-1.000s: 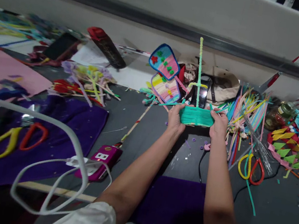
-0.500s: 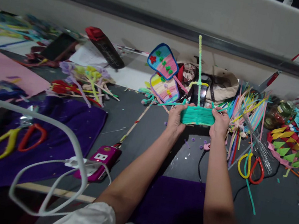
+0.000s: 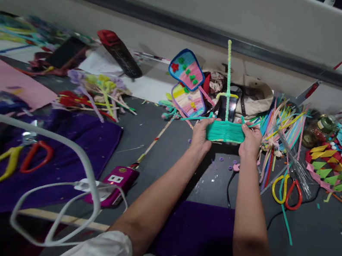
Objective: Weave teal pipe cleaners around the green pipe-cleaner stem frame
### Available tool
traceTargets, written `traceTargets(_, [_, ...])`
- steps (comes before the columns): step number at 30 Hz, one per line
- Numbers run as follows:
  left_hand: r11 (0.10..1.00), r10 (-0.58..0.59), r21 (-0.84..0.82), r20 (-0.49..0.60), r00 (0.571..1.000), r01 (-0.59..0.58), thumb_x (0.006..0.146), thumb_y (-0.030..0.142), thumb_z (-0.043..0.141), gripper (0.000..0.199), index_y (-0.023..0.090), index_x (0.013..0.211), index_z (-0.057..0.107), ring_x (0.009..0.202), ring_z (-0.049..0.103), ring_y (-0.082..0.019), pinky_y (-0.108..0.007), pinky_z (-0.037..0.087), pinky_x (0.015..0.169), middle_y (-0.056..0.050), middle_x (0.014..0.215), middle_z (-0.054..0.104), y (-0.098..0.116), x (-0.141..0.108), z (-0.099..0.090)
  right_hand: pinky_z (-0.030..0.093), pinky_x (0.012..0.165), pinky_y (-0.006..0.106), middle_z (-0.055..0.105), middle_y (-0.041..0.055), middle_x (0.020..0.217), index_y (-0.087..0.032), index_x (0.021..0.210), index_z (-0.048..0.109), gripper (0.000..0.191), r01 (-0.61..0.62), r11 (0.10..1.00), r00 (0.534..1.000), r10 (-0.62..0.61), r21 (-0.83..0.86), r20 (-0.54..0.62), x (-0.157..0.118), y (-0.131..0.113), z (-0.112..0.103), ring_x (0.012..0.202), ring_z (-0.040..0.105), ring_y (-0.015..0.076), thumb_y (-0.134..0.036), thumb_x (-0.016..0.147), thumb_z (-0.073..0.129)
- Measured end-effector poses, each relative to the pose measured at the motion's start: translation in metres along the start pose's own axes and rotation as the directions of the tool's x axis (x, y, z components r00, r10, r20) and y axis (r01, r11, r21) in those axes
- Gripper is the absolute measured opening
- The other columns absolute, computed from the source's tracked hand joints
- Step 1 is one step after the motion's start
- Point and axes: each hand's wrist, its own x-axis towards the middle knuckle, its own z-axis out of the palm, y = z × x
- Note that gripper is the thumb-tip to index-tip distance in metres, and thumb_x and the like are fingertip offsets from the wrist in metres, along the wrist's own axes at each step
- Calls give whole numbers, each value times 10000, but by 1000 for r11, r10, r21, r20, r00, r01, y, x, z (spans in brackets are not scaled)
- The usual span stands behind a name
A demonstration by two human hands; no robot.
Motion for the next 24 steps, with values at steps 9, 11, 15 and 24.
traceTargets(9, [1000, -13, -27, 63, 998, 15, 492, 354, 931, 424, 195, 692, 592, 783, 739, -221, -390, 558, 877, -26, 755, 751, -5, -1, -2, 617, 846, 380, 732, -62, 667, -230, 767, 520, 277, -1, 1000, 999, 1, -5, -50, 2, 1, 0, 688, 735, 150, -107, 630, 727])
traceTargets(11, [999, -41, -20, 93, 995, 43, 475, 333, 944, 425, 186, 708, 620, 774, 736, -216, -395, 564, 884, -29, 775, 757, -3, 0, -3, 621, 836, 384, 736, -62, 675, -231, 769, 523, 290, 5, 1000, 999, -6, -16, -38, 1, 1, 0, 677, 732, 152, -128, 624, 752])
traceTargets(15, [988, -156, 35, 174, 972, 152, 476, 342, 958, 437, 157, 774, 697, 805, 746, -249, -421, 575, 893, -69, 817, 768, 0, 5, -6, 621, 839, 389, 738, -56, 666, -225, 777, 538, 308, 5, 999, 1000, -5, -37, -10, 0, -1, 0, 659, 730, 156, -154, 610, 787])
traceTargets(24, [997, -76, -30, 82, 994, 78, 463, 288, 943, 414, 180, 737, 651, 867, 754, -257, -427, 574, 905, -60, 808, 771, -4, 7, -8, 615, 877, 420, 727, -50, 634, -228, 751, 539, 278, -31, 997, 999, 30, -66, -14, -1, 1, 0, 706, 746, 180, -126, 628, 767])
